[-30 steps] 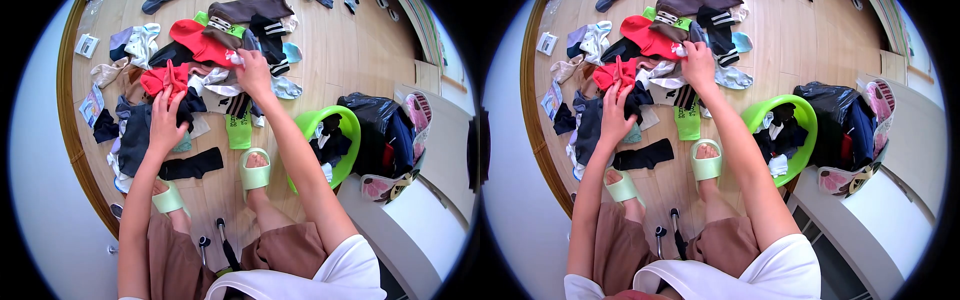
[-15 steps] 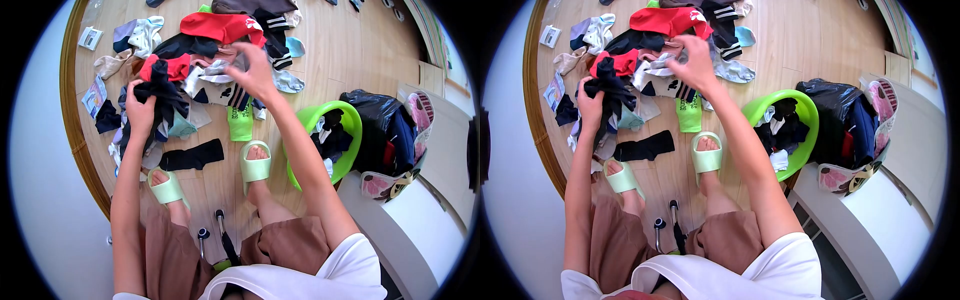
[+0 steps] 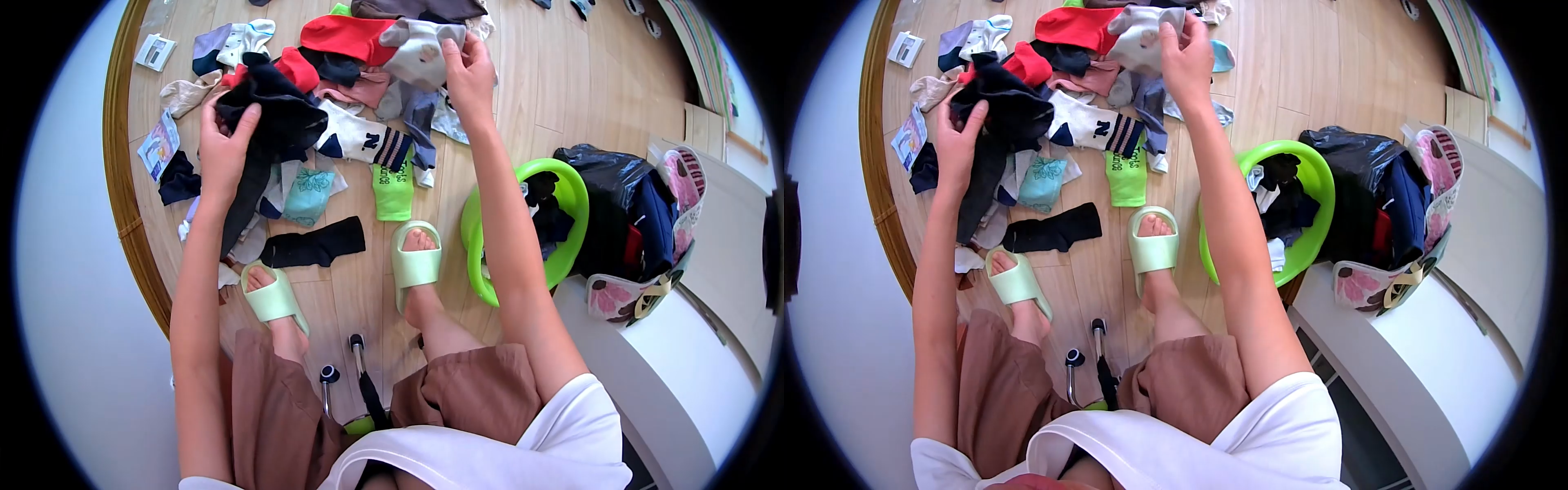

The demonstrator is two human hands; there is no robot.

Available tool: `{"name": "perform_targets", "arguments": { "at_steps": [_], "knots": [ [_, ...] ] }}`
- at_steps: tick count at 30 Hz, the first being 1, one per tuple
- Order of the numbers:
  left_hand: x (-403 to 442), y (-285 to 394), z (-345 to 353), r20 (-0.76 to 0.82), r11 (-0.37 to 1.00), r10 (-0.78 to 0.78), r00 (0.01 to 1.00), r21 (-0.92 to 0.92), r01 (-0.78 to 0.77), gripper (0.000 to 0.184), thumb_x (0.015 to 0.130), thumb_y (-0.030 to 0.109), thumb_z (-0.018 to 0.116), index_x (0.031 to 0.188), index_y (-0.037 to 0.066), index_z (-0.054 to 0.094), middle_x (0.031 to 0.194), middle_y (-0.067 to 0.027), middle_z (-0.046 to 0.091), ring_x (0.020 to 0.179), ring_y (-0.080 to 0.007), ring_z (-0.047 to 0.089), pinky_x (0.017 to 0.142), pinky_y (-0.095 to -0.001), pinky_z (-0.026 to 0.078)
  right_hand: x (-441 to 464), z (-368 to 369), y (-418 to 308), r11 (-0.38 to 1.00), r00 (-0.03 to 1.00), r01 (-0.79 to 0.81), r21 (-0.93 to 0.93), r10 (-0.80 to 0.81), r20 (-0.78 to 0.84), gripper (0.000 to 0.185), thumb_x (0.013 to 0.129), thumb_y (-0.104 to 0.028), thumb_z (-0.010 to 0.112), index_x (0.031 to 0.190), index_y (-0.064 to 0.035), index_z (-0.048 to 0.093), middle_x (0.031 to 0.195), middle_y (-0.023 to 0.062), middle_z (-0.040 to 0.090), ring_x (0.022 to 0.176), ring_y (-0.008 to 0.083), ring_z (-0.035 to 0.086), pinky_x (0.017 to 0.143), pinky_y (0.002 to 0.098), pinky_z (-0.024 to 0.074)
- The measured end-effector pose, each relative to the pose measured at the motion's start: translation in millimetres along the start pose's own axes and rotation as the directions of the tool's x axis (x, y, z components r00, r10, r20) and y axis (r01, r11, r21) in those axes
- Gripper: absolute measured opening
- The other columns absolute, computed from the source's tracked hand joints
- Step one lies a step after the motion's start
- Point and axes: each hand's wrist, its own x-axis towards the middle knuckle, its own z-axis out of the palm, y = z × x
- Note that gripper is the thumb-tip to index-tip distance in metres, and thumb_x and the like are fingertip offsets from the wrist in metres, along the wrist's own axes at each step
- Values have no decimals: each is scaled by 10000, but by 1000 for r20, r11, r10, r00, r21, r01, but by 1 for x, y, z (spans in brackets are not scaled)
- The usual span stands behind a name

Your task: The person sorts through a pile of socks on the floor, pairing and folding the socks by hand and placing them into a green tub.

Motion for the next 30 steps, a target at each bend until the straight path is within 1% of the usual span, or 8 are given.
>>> {"name": "perform_targets", "arguments": {
  "at_steps": [3,6,8,12,16,20,23,30],
  "knots": [
    [-10,-18,3,27,994,18,999,105,-20,703,898,196,771,1443,-23,384,1411,-192,494,1309,-269,508,1110,-371,401,-5,-4,9,927,979,114,-357,-167,-119,231,905,-169,708,1079,-20,677,963,122,706,803,225,679,767,323,544],
    [-18,-31,-4,99,987,-16,995,158,0,680,901,181,750,1449,-3,394,1432,-194,480,1341,-294,493,1134,-419,380,-34,-9,19,904,939,21,-426,129,319,304,844,-136,719,1137,-75,667,1062,148,682,929,298,664,851,369,532],
    [-22,-29,-4,117,979,-37,992,202,13,658,901,172,738,1445,9,407,1424,-184,489,1337,-294,500,1131,-439,383,-60,-3,44,731,840,410,-545,-70,537,407,767,-58,689,1167,-130,664,1117,151,656,1042,344,612,914,415,508],
    [-26,-22,-2,92,953,-23,995,302,-6,598,902,166,723,1419,31,454,1392,-163,511,1320,-283,517,1114,-451,403,-78,13,52,490,859,496,-716,-158,487,391,734,-59,670,1107,-174,687,1198,120,606,1042,344,563,866,456,457],
    [-31,-15,-3,77,923,-10,997,383,-21,494,905,156,710,1356,59,532,1345,-144,538,1274,-275,544,1074,-433,439,-57,8,59,582,912,399,-709,-168,375,246,778,-123,689,1020,-162,711,1032,91,670,1007,320,573,830,455,437],
    [-31,-6,-4,93,911,26,995,407,-62,393,934,104,678,1304,20,576,1329,-100,563,1265,-217,556,1081,-369,435,-17,-13,35,984,988,-37,-173,61,139,121,932,-196,685,996,-93,691,907,40,705,827,194,621,749,352,491],
    [-30,-4,-4,91,913,120,989,381,-146,324,930,69,665,1247,21,615,1265,-90,590,1199,-196,592,1033,-335,468,4,-33,-5,858,911,-412,308,373,178,114,997,-163,587,1084,-116,644,978,-33,699,887,116,629,766,272,461],
    [-36,24,10,159,985,66,985,146,-90,239,974,67,622,1202,-8,629,1176,-82,656,1081,-160,653,966,-297,512,15,-42,-44,591,875,-473,653,227,428,241,1063,-252,447,1236,-125,555,1180,30,676,1100,188,619,1012,445,440]
  ]
}}
